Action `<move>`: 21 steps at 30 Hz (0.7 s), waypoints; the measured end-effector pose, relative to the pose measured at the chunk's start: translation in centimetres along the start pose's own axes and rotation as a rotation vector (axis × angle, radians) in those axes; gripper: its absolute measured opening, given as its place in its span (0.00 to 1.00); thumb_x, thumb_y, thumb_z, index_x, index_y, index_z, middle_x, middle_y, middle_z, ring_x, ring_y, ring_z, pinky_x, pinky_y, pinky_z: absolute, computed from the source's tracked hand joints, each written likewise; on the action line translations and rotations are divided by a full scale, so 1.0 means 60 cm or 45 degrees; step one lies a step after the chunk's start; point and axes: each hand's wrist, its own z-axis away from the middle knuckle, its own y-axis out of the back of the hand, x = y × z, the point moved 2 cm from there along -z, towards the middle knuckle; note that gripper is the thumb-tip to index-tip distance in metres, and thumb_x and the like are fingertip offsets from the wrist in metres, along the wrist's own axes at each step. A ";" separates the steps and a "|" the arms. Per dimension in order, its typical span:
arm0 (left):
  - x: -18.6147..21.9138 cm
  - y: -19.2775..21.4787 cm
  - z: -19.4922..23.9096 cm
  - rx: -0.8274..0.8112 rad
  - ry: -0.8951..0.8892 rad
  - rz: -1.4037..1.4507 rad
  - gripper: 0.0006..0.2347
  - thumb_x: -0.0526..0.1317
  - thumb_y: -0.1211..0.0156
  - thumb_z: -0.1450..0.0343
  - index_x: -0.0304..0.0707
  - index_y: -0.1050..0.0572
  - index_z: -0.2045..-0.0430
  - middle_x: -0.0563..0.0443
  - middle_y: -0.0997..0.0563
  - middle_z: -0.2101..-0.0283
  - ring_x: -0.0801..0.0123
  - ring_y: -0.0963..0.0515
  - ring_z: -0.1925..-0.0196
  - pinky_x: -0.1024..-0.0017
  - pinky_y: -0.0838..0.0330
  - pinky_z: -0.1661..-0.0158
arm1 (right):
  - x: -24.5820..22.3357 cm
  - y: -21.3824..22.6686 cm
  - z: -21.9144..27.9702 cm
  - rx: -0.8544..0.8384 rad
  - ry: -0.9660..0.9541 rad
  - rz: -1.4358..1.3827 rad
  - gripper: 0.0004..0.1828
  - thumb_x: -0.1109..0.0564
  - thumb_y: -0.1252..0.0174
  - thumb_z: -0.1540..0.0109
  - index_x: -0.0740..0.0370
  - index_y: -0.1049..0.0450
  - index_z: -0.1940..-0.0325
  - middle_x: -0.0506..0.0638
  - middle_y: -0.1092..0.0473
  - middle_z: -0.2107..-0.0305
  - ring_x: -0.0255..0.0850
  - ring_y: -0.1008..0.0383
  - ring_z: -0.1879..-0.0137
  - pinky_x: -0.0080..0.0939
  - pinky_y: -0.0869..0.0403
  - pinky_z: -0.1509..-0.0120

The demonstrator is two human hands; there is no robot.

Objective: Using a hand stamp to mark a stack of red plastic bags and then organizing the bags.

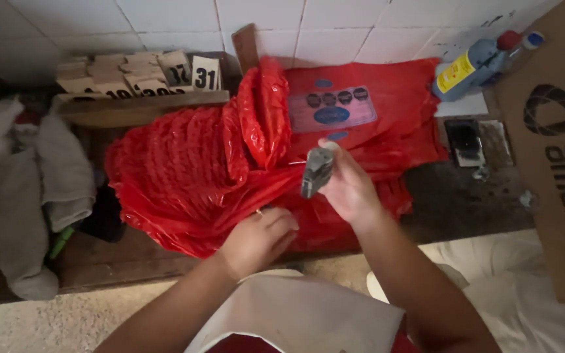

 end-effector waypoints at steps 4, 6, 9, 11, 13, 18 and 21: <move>-0.051 -0.007 0.006 -0.326 0.133 0.097 0.17 0.47 0.30 0.36 0.53 0.24 0.55 0.61 0.28 0.41 0.52 0.20 0.47 0.57 0.19 0.55 | -0.006 -0.014 0.003 -0.057 0.016 0.000 0.21 0.46 0.51 0.28 0.47 0.30 0.32 0.52 0.24 0.48 0.45 0.25 0.40 0.77 0.34 0.31; -0.072 0.016 -0.007 -0.336 0.118 0.054 0.16 0.47 0.30 0.36 0.52 0.23 0.56 0.62 0.28 0.41 0.53 0.20 0.47 0.57 0.19 0.54 | -0.016 -0.006 0.012 -0.007 0.045 0.011 0.21 0.46 0.52 0.28 0.49 0.31 0.31 0.53 0.24 0.47 0.46 0.25 0.39 0.75 0.33 0.31; -0.088 0.021 -0.014 -0.360 0.079 -0.002 0.12 0.46 0.31 0.35 0.50 0.20 0.61 0.63 0.26 0.42 0.53 0.19 0.47 0.57 0.20 0.54 | -0.052 -0.002 0.052 0.128 0.120 0.068 0.22 0.48 0.53 0.28 0.51 0.33 0.30 0.54 0.24 0.48 0.47 0.25 0.40 0.72 0.30 0.32; -0.093 0.018 -0.021 -0.373 0.048 -0.008 0.08 0.45 0.33 0.34 0.49 0.19 0.64 0.64 0.25 0.42 0.52 0.19 0.48 0.57 0.21 0.55 | -0.083 -0.002 0.091 0.218 0.170 0.118 0.22 0.49 0.53 0.28 0.53 0.33 0.30 0.55 0.24 0.50 0.48 0.24 0.42 0.71 0.27 0.34; -0.096 0.015 -0.026 -0.364 0.119 -0.022 0.07 0.46 0.36 0.33 0.53 0.19 0.65 0.67 0.23 0.45 0.59 0.18 0.48 0.62 0.21 0.54 | -0.110 -0.001 0.138 0.369 0.286 0.233 0.22 0.52 0.55 0.27 0.56 0.36 0.28 0.53 0.26 0.49 0.48 0.25 0.42 0.71 0.28 0.33; -0.109 0.016 -0.037 -0.198 0.290 0.101 0.06 0.40 0.41 0.30 0.48 0.25 0.61 0.54 0.24 0.56 0.55 0.16 0.58 0.62 0.18 0.61 | -0.084 -0.047 0.204 0.426 0.245 0.108 0.23 0.54 0.54 0.29 0.59 0.35 0.29 0.56 0.26 0.49 0.51 0.25 0.43 0.69 0.26 0.36; -0.112 0.019 -0.044 -0.128 0.266 0.127 0.07 0.37 0.43 0.30 0.45 0.27 0.60 0.50 0.25 0.59 0.54 0.15 0.60 0.65 0.18 0.63 | -0.027 -0.061 0.200 0.468 0.147 0.046 0.23 0.56 0.52 0.30 0.61 0.33 0.30 0.58 0.26 0.51 0.49 0.26 0.45 0.63 0.26 0.36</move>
